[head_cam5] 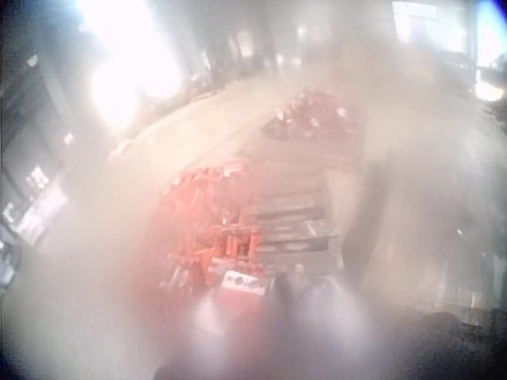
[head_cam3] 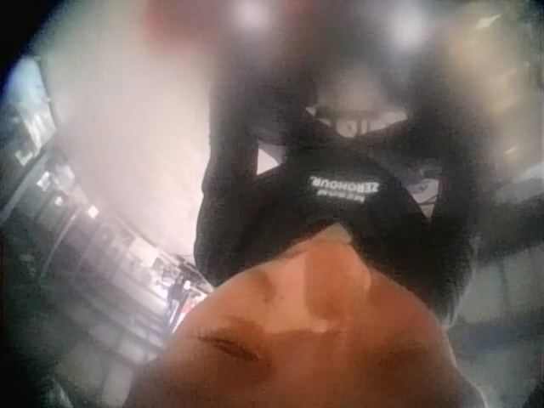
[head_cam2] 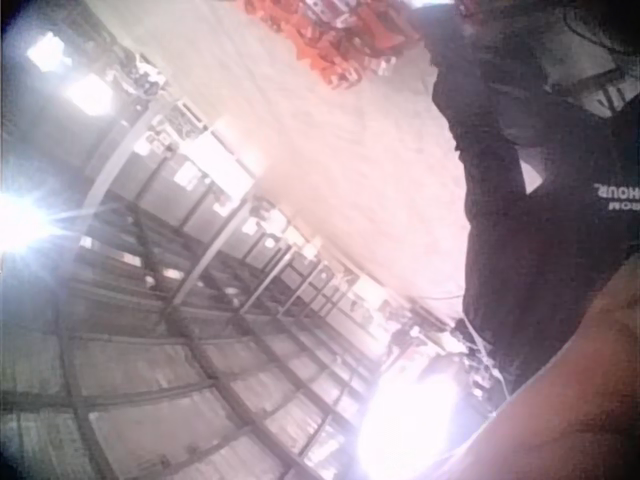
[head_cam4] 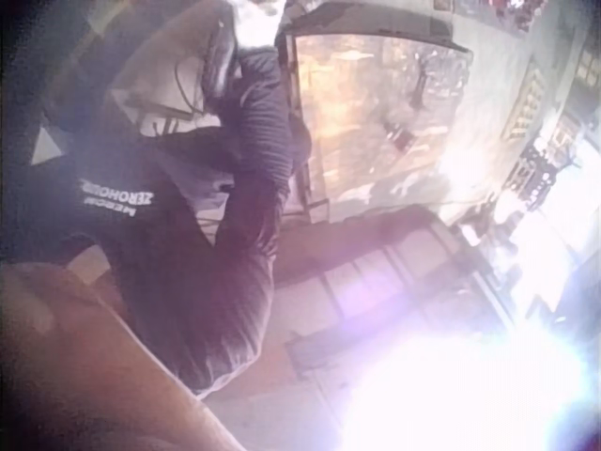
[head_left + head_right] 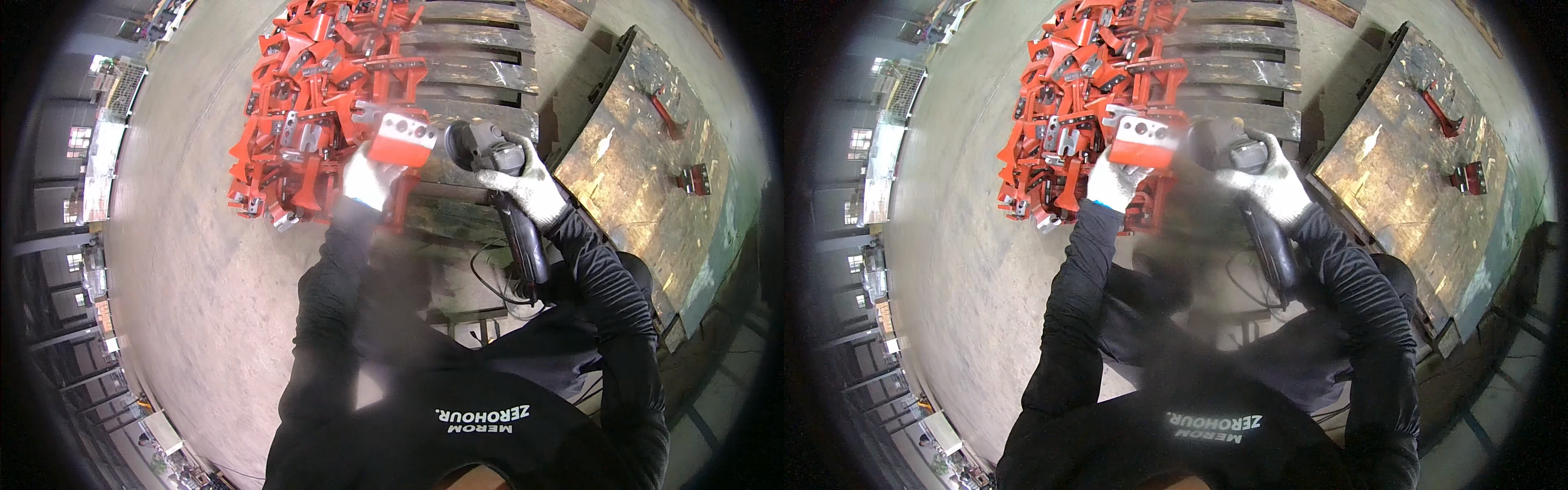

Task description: The person uses an angle grinder to smooth the edges of red metal parts. They pick up each part from a pile, grind the edges while holding it with a gloved hand, and place the finished part on a nearby table. The process is repeated for multiple parts.

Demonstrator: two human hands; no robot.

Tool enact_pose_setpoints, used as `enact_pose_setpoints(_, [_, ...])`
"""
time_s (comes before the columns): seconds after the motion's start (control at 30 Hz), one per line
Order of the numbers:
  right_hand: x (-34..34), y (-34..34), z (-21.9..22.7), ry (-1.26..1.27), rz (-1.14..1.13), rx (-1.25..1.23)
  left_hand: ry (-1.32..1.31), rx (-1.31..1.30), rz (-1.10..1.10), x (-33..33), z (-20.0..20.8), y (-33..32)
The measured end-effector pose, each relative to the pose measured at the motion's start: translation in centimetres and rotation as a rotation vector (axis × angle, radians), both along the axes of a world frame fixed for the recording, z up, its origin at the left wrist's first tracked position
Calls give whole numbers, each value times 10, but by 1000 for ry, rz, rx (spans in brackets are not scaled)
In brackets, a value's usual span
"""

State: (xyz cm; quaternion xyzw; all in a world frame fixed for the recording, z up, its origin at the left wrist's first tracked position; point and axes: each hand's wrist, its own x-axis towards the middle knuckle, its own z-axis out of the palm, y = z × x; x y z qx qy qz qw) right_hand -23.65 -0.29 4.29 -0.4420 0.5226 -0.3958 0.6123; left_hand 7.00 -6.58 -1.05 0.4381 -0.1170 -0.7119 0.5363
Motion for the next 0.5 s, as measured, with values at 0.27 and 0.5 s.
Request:
enact_pose_setpoints(0.27, [30, -3, 12, 102, -53, -295, -50, 25, -134, -46, -6, 14])
enact_pose_setpoints(0.5, [44, -8, 18, 188, -27, -350, -2, 125, -151, -55, -5, 15])
